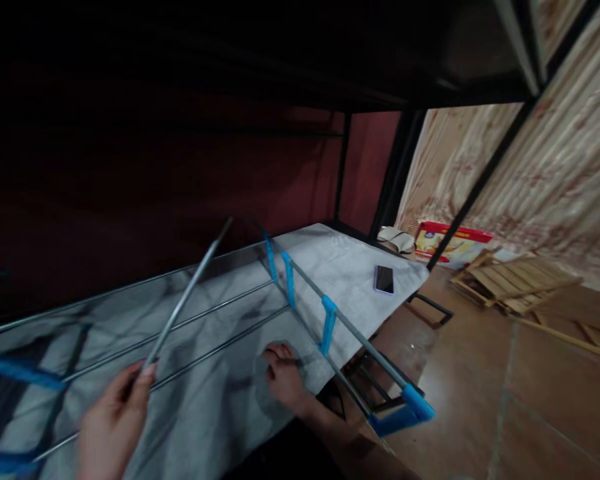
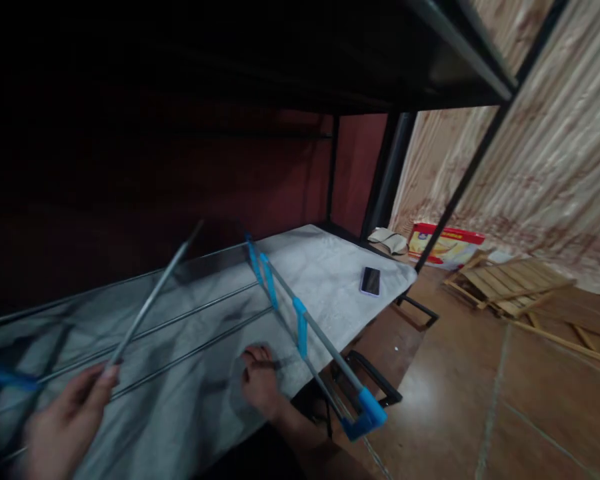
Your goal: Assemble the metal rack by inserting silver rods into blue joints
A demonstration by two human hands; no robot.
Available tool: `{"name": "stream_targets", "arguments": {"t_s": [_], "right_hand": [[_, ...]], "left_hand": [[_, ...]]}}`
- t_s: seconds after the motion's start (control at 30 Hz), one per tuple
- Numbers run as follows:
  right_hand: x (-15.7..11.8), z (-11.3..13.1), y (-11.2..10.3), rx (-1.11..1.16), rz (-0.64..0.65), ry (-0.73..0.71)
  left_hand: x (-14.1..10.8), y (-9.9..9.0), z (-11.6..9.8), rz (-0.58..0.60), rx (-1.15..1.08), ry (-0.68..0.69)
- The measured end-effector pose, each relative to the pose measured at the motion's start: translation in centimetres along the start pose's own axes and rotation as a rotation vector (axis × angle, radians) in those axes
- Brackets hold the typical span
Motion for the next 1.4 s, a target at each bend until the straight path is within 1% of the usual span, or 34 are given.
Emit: {"name": "stream_targets", "arguments": {"t_s": [0.03,0.07,0.1,0.17,0.23,0.3,0.4,0.47,0.53,0.6,0.73,0.8,0.93,1.03,1.1,1.17,1.23,1.3,1.4], "right_hand": [[-0.1,-0.1,0.1,0.01,-0.011,0.008],[-0.2,-0.2,0.1,0.026,-0.028,0.013],[-0.2,-0.4,0.2,0.048,-0.052,0.022],[-0.2,-0.8,0.5,0.113,-0.104,0.048],[-0.1,-1.3,0.7,0.201,-0.145,0.072],[0.1,-1.7,0.9,0.297,-0.167,0.083],[0.6,-2.3,0.9,0.404,-0.182,0.124],[1.0,-2.8,0.9,0.448,-0.177,0.188],[1.5,-3.2,0.8,0.493,-0.153,0.257],[1.9,-3.4,0.7,0.58,-0.121,0.331],[2.0,-3.7,0.2,0.957,-0.076,0.518],[2.1,-3.9,-0.1,1.063,-0.04,0.566],[2.1,-4.8,-0.4,1.083,-0.027,0.59],[1.5,-5.4,-0.3,1.084,-0.025,0.715],[0.9,-5.6,-0.5,1.112,0.004,0.798],[0.5,-5.4,-0.8,1.14,0.072,0.85],[0.1,-5.1,-1.3,1.131,0.169,0.877],[-0.2,-4.7,-1.9,1.095,0.27,0.894],[-0.3,-4.3,-2.8,1.021,0.353,0.898]], "left_hand": [[-0.5,0.8,1.3,0.045,-0.079,-0.003],[-1.2,1.5,2.4,0.066,-0.117,0.02],[-1.9,2.1,3.5,0.072,-0.13,0.041],[-3.4,3.4,5.3,0.066,-0.084,0.057],[-4.6,4.6,6.6,0.075,-0.04,0.051],[-5.7,5.9,7.2,0.107,-0.007,0.044],[-7.1,7.7,6.5,0.201,0.077,0.044],[-7.8,8.7,5.5,0.269,0.147,0.076],[-8.2,9.4,4.7,0.294,0.211,0.129],[-8.4,9.8,4.4,0.32,0.246,0.173],[-8.6,10.1,4.8,0.389,0.241,0.21],[-8.7,10.2,4.9,0.417,0.227,0.228],[-8.5,10.5,4.7,0.448,0.218,0.263],[-8.3,10.8,4.5,0.46,0.22,0.299],[-8.1,10.9,4.5,0.47,0.22,0.307],[-7.9,11.0,4.6,0.476,0.216,0.3],[-7.6,11.1,4.7,0.478,0.208,0.298],[-7.5,11.3,4.9,0.475,0.206,0.3],[-7.6,12.0,5.3,0.462,0.207,0.303]]}}
Point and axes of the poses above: each hand's wrist, its own x-axis towards the middle knuckle, its own y-axis out of the palm, z = x × y, the point moved 2 cm from there along x, towards the middle knuckle, and after that the axes turned 10 degrees about -y, right-handed, at the moved point
